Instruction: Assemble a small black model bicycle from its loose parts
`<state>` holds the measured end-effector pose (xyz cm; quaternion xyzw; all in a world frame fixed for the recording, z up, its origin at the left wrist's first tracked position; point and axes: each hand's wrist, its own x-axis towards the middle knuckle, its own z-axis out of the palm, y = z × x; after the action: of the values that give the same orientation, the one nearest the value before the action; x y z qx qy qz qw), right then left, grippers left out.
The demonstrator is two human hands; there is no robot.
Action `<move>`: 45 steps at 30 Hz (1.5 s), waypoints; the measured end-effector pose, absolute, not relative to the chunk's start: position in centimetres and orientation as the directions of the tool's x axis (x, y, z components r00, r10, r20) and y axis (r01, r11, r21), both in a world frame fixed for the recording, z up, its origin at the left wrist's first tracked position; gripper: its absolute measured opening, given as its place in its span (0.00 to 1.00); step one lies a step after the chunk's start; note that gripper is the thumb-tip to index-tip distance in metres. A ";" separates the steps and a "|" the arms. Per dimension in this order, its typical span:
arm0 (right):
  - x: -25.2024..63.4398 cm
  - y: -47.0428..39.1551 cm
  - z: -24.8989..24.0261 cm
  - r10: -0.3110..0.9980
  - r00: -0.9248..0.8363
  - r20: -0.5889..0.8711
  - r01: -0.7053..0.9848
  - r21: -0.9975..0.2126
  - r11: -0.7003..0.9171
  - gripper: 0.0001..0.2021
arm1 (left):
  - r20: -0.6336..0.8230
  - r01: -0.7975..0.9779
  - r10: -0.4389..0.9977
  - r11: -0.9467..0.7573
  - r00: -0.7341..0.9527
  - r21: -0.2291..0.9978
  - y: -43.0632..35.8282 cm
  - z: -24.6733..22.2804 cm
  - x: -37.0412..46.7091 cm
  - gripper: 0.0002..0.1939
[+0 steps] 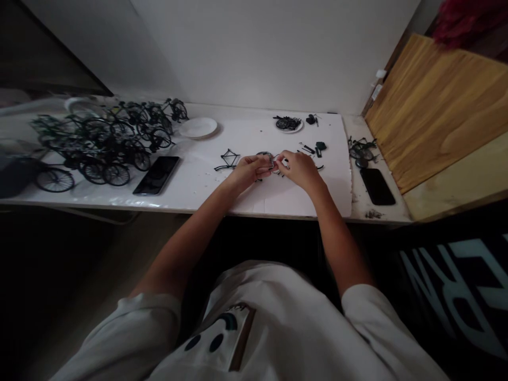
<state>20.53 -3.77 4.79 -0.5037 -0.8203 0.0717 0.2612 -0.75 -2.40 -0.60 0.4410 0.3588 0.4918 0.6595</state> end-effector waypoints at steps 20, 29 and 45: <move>20.7 -2.2 2.7 0.799 -0.358 0.483 0.738 -0.377 0.559 0.08 | -0.026 -0.330 0.967 0.112 0.252 0.937 -2.2 -0.8 -0.8 0.17; 20.0 -2.7 2.7 0.814 -0.368 0.450 0.799 -0.294 0.524 0.06 | -0.041 -0.300 0.971 0.113 0.237 0.947 -2.3 -0.6 -0.7 0.18; 19.6 -2.2 1.4 0.816 -0.329 0.475 0.459 -0.675 0.577 0.12 | -0.014 -0.321 0.979 0.080 0.205 0.944 -2.4 -0.5 -0.6 0.17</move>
<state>19.56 -2.25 1.39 -0.4057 -0.7859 0.2162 0.4136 -0.58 -2.43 -0.46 0.4454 0.3690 0.5114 0.6355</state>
